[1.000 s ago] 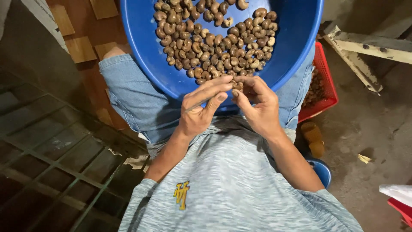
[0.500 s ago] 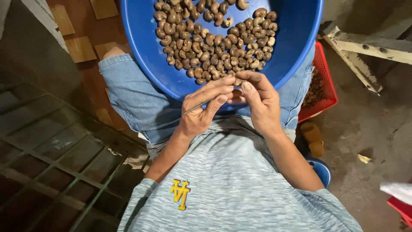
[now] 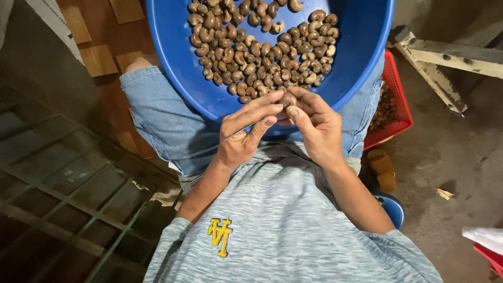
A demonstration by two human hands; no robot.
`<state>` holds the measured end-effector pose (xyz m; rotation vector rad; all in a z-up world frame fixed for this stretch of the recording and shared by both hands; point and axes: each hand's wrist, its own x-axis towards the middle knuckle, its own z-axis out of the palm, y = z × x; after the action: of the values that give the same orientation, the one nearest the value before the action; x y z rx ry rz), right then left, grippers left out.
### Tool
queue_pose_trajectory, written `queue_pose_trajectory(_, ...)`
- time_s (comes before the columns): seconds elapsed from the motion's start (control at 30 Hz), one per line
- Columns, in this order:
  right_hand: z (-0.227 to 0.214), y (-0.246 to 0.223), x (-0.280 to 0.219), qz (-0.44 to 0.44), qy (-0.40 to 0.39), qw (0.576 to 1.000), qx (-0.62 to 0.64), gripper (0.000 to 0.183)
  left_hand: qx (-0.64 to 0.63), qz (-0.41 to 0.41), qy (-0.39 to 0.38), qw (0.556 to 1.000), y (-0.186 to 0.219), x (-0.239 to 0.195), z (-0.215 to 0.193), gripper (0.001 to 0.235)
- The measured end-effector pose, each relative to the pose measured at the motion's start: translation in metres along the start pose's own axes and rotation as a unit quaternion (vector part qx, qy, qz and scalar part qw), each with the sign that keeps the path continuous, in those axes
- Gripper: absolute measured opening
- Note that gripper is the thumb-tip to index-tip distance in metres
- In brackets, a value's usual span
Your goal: The person sits with a blue basin of nuts on their lap and uses a small knife to peel the outer shells off individual nuts. They pick up a nut, scrape the shell with the knife, and then drop the peeled nut into a red basket on the floor.
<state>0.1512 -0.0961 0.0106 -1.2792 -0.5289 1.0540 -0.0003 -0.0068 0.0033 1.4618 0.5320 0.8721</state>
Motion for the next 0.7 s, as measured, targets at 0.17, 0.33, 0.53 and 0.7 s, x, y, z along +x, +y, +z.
queue_pose_trajectory(0.17, 0.002, -0.009, 0.002, -0.018, -0.002, 0.999, -0.05, 0.037, -0.016, 0.01, 0.009, 1.0, 0.001, 0.001, 0.006, 0.024)
queue_pose_trajectory(0.33, 0.002, -0.006, -0.001, -0.018, -0.001, 0.999, -0.043, 0.039, -0.047, 0.012, 0.032, 0.998, -0.007, 0.001, 0.004, 0.023)
queue_pose_trajectory(0.53, -0.005, 0.003, 0.001, -0.03, -0.005, 0.998, -0.055, 0.038, -0.044, 0.003, -0.003, 0.999, 0.003, 0.005, 0.004, 0.023)
queue_pose_trajectory(0.7, -0.004, 0.001, -0.001, -0.036, -0.002, 0.995, -0.09, 0.037, -0.033, -0.007, 0.001, 0.999, 0.004, 0.005, 0.004, 0.023)
